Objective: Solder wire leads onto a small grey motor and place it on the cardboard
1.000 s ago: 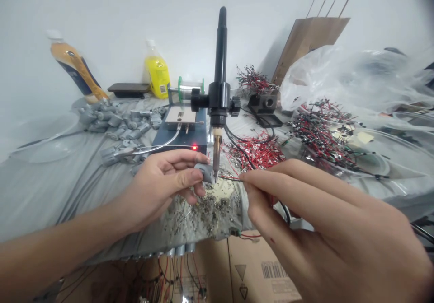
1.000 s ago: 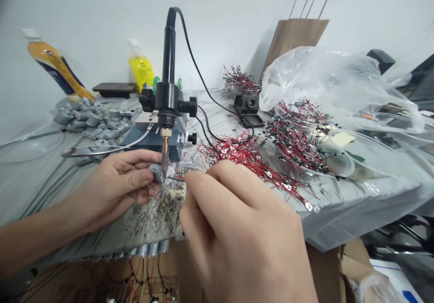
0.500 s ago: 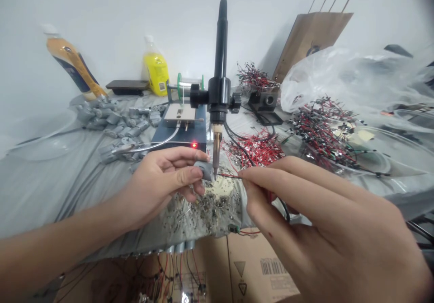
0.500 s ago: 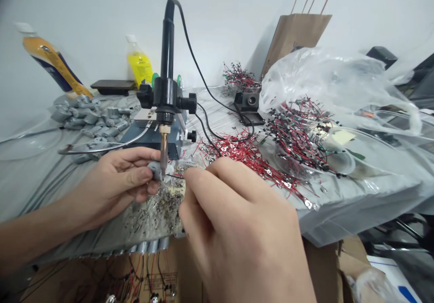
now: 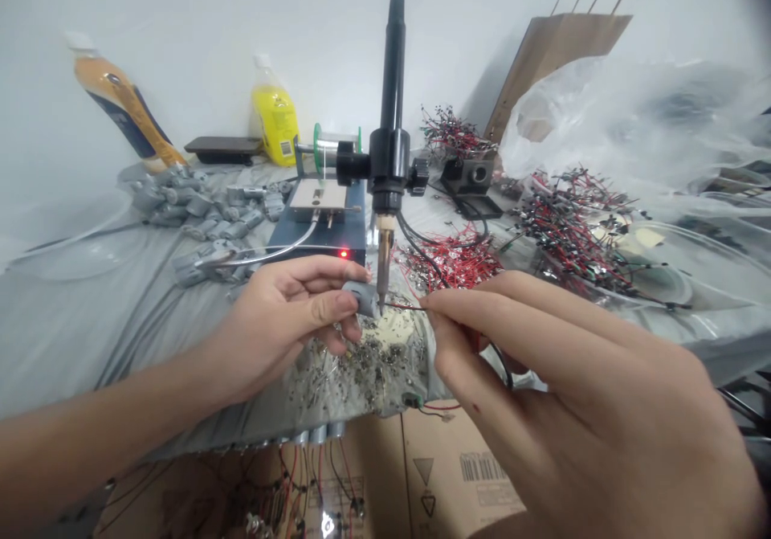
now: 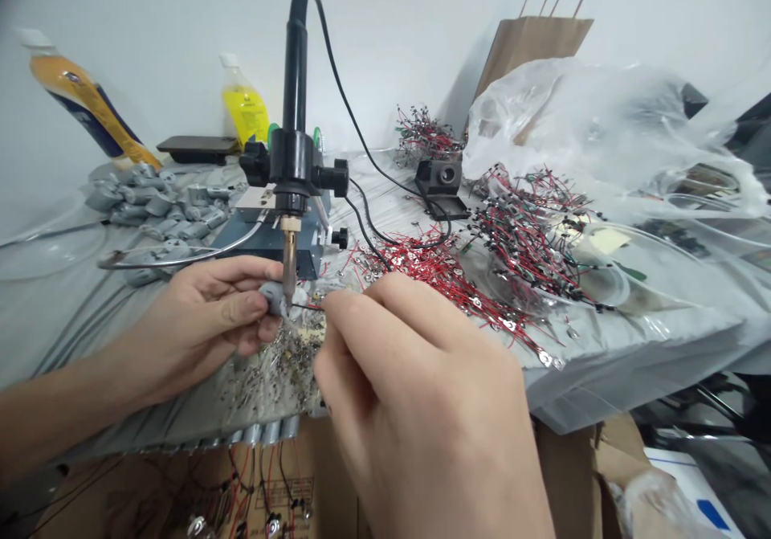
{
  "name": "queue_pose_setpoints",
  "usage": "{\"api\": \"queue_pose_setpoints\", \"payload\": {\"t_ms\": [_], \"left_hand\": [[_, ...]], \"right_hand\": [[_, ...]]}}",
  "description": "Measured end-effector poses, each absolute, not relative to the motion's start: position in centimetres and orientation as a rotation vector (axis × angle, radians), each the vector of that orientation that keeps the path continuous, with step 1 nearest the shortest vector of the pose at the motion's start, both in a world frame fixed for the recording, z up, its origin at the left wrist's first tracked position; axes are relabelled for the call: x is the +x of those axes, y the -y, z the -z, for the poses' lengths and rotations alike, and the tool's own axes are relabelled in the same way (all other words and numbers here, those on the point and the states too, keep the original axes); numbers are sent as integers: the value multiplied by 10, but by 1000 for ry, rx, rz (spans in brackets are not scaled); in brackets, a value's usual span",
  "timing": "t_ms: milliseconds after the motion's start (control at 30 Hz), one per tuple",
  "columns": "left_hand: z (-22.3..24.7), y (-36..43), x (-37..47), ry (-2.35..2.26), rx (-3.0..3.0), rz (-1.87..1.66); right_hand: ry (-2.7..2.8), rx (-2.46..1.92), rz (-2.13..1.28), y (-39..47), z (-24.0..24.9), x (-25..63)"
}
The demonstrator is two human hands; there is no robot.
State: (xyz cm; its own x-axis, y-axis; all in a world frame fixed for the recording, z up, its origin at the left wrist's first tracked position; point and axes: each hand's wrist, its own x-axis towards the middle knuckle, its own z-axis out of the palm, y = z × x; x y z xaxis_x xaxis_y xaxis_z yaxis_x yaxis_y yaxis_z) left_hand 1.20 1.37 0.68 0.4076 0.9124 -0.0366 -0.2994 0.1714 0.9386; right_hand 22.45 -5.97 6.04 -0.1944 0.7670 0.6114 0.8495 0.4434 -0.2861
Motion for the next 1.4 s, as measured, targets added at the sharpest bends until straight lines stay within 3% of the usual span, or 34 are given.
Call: {"api": "queue_pose_setpoints", "payload": {"t_ms": [833, 1400], "left_hand": [[-4, -17, 8, -685, 1133, -941], [-7, -17, 9, -666, 1135, -974]], "right_hand": [[1971, -1339, 1, 61, -58, 224], [1915, -1348, 87, 67, -59, 227]]}}
